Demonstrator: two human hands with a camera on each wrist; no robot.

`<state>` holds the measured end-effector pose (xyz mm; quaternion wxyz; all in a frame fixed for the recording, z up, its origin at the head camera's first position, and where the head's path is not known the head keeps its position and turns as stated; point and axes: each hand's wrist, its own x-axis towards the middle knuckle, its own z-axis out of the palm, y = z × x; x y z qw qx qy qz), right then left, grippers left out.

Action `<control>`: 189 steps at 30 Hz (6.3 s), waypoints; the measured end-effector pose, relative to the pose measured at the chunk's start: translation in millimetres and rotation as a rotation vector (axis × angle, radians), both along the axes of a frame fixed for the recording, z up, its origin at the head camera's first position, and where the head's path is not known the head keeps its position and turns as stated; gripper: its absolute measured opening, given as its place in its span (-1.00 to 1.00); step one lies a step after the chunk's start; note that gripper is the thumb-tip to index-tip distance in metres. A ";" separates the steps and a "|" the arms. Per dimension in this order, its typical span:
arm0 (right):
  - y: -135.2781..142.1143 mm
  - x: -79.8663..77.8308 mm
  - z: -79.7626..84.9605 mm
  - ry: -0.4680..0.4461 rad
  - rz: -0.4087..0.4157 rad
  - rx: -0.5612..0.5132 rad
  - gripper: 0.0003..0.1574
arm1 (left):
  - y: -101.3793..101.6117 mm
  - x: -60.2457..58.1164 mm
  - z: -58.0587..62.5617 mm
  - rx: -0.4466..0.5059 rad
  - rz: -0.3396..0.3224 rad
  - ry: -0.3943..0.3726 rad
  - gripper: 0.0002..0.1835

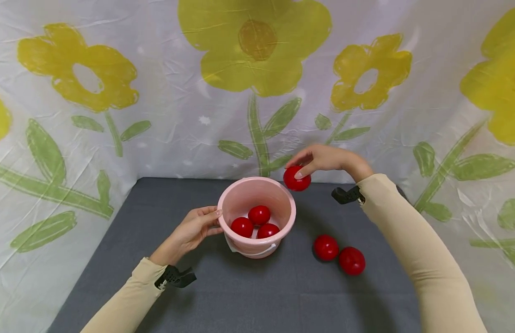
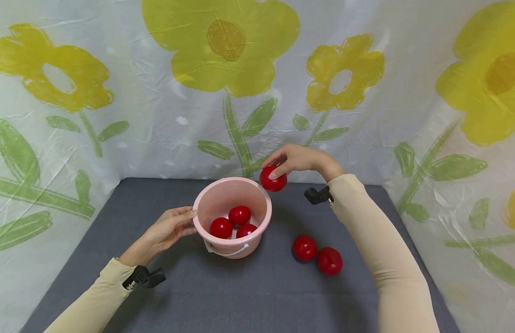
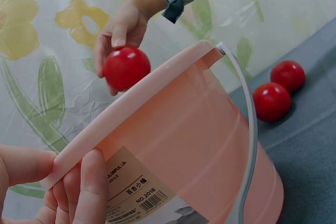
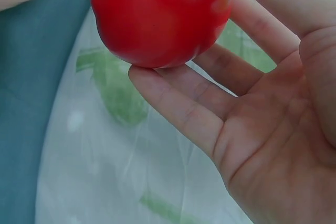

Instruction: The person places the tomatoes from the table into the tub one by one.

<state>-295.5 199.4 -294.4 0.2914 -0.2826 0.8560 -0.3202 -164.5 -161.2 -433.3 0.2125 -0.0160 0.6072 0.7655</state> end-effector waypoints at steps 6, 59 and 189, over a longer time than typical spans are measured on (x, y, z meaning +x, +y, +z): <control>-18.8 0.6 4.2 0.011 0.028 -0.003 -0.46 | -0.3 0.1 0.5 0.004 -0.003 -0.001 -0.48; -125.0 9.1 -52.0 -0.076 0.317 0.083 -0.46 | -0.4 -0.4 0.1 0.015 -0.019 0.011 -0.67; 78.4 70.1 -148.5 -0.187 0.066 0.049 -0.40 | 1.3 0.4 0.3 -0.005 -0.009 0.022 -0.46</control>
